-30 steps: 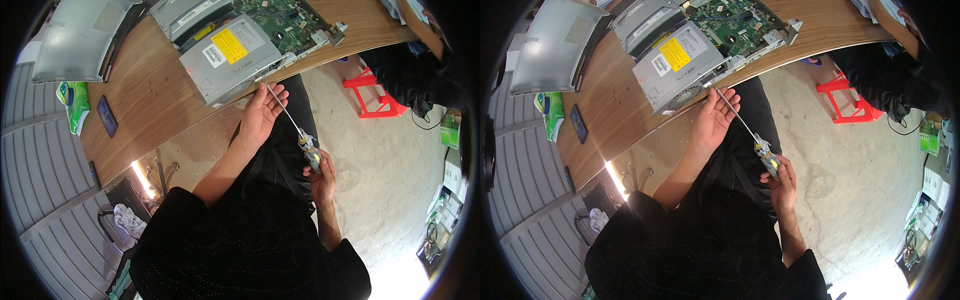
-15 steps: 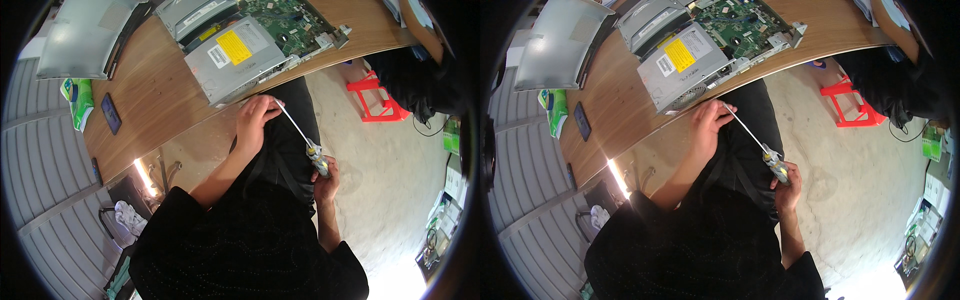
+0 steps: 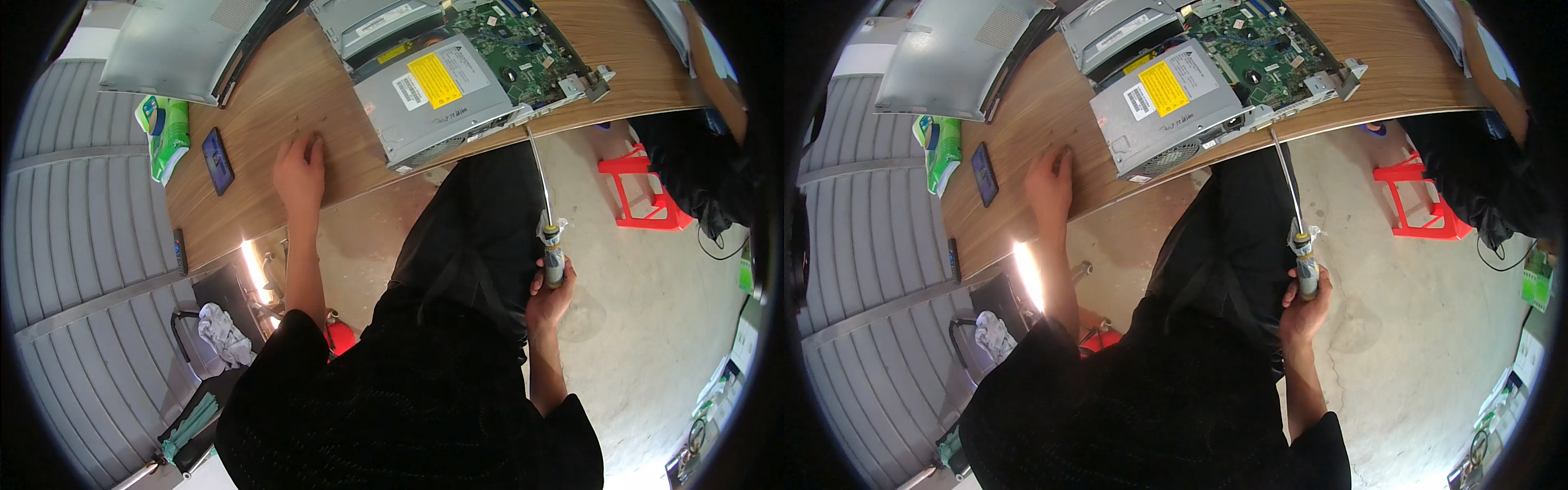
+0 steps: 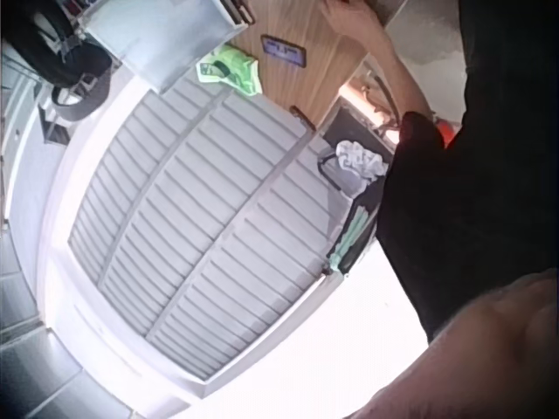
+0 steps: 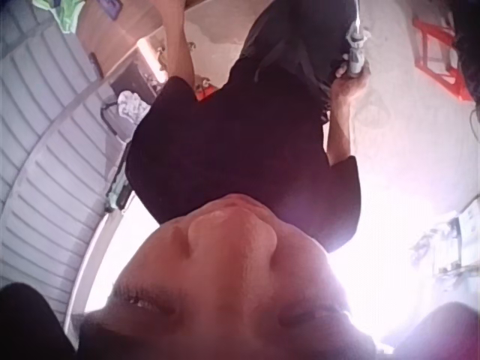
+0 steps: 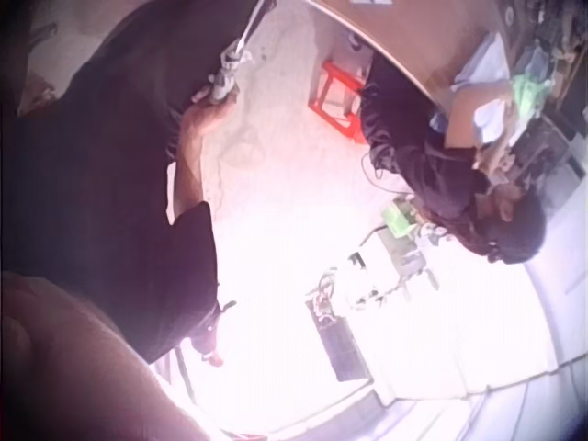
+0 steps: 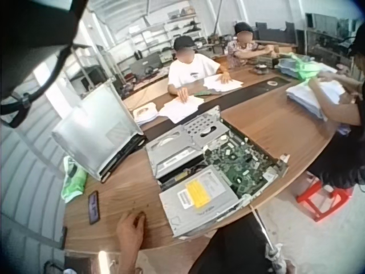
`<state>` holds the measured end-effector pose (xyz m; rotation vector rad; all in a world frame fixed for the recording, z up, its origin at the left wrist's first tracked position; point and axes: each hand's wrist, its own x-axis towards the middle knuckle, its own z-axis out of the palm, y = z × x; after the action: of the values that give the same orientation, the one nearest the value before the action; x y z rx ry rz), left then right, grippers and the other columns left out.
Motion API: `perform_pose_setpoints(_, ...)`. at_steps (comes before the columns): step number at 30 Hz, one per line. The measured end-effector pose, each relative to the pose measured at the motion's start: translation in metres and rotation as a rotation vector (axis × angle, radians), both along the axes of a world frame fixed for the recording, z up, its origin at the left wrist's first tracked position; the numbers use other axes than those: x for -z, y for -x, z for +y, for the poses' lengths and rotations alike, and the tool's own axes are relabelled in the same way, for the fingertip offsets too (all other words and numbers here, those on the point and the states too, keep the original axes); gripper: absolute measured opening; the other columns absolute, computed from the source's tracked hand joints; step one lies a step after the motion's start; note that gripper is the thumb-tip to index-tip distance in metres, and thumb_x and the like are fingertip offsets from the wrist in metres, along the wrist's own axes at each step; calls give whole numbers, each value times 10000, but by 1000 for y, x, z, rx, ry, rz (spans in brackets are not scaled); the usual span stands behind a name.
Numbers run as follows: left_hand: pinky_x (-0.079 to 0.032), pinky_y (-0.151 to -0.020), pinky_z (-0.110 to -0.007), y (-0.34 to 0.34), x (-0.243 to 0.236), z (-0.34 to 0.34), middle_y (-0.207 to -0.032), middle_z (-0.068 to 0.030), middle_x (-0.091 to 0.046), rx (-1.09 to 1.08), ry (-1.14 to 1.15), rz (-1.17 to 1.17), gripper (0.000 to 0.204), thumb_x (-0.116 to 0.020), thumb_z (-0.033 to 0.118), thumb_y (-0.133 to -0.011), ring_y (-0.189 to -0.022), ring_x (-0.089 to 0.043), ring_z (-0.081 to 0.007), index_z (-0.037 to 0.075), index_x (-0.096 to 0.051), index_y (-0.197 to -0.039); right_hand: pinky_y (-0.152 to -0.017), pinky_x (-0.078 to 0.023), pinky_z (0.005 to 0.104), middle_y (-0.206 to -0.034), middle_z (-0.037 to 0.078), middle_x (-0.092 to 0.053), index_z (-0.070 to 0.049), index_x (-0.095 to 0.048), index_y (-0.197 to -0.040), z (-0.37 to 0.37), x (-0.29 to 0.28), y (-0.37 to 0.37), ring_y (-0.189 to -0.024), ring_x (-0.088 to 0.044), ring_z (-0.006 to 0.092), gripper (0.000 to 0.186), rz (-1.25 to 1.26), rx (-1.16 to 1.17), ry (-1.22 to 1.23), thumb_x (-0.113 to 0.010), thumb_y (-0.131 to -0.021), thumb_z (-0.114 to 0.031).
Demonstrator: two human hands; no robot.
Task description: The person removes the cover of a computer case using a screwdriver, disconnects internal cables, and removes the power supply from the chassis by hand.
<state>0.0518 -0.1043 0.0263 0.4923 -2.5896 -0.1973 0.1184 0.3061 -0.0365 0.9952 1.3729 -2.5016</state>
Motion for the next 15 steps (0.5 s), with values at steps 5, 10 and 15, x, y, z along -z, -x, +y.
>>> perform_pose_setpoints(5, -492, -716, -403, -3, -2, -16, -878, -123, -639, -121, -235, 4, 222, -660, 174, -879, -802, -641, -281, 27, -666, -1044, -414, -347, 242, -844, 137, -659, -53, -531, -1059, 0, 5, -4, -486, -480, 131, 345, 50, 34, 9, -362, -1007, -349)
perform_pose_setpoints(10, -470, -822, -458, -54, 26, -115, -1012, -179, -615, -440, 212, 132, 290, -640, 178, -864, -963, -593, -363, 9, -592, -1095, -419, -354, 240, -855, 140, -662, -46, -537, -1078, 0, 2, -3, -488, -483, 132, 359, 42, 31, 0, -350, -1013, -344)
perform_pose_setpoints(15, -427, -921, -538, -86, 37, -151, -1200, -225, -542, -704, 227, -28, 398, -581, 190, -817, -1115, -520, -415, 33, -543, -1182, -420, -353, 243, -859, 139, -663, -49, -539, -1086, 1, 3, -2, -493, -486, 133, 368, 59, 11, 10, -366, -1009, -365)
